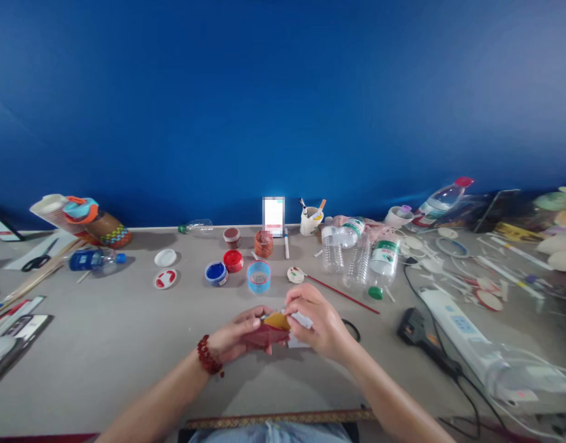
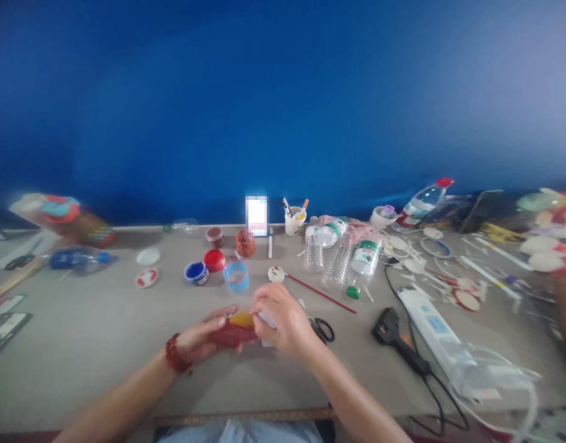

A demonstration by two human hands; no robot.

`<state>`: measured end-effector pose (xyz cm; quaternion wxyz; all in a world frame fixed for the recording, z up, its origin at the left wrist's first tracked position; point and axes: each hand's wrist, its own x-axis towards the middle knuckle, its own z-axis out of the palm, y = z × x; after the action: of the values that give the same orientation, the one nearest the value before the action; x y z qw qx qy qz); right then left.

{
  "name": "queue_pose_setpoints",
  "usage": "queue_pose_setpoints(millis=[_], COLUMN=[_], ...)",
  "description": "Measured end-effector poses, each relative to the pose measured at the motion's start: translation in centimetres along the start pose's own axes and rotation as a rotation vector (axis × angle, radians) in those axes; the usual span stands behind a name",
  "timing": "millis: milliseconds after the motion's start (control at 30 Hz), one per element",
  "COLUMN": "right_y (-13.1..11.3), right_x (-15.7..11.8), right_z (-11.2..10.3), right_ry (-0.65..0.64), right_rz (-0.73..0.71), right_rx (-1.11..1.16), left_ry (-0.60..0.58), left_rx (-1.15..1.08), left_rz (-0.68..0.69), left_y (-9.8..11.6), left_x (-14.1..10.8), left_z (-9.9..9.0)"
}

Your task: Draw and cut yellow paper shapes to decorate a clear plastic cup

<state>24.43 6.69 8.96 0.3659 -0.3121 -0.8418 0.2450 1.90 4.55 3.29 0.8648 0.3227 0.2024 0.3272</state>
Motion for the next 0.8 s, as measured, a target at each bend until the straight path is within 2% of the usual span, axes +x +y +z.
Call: queue_pose_setpoints(millis=[67,167,267,367,533,600,700,800], right_y=[0.5,1.2,2.0,2.7,3.7,4.0,4.7,5.4], right_x=[0.0,-0.2,-0.5,-0.7,-1.3,-1.6,-1.9,-2.1], right_z=[-0.4,-0.5,-0.1,0.6,1.4,1.5,1.1,0.1], right_ry=[0.056,0.072,0.011,-0.043,-0.057,-0.052,0.029,0.228], right_rz=[0.052,0.133,0.302,0.489,0.532,0.537,0.550,0.581], right_rx=[0.042,0.092,0.098,0.120,0.216,0.246,0.278,0.350], left_ry=[0.016,0.021,0.019,0.025,0.060,0.117,0.252,0.358], left_rx=[-0.026,-0.107,-0.177,-0.157,-0.085,-0.039,0.075,0.202], left_rz=[-0.015,-0.071,-0.107,-0.093,-0.069,-0.071,-0.028,0.031], left_y=[-0.3,-0.9,-1.1,-0.8,-0.6,-0.8,-1.3,-1.7], left_x=[0.3,0.7,1.0,0.7,0.2,0.2,0.5,0.8], left_z=[-0.4,-0.8,-0.5,0.0,0.5,0.5,0.3,0.2])
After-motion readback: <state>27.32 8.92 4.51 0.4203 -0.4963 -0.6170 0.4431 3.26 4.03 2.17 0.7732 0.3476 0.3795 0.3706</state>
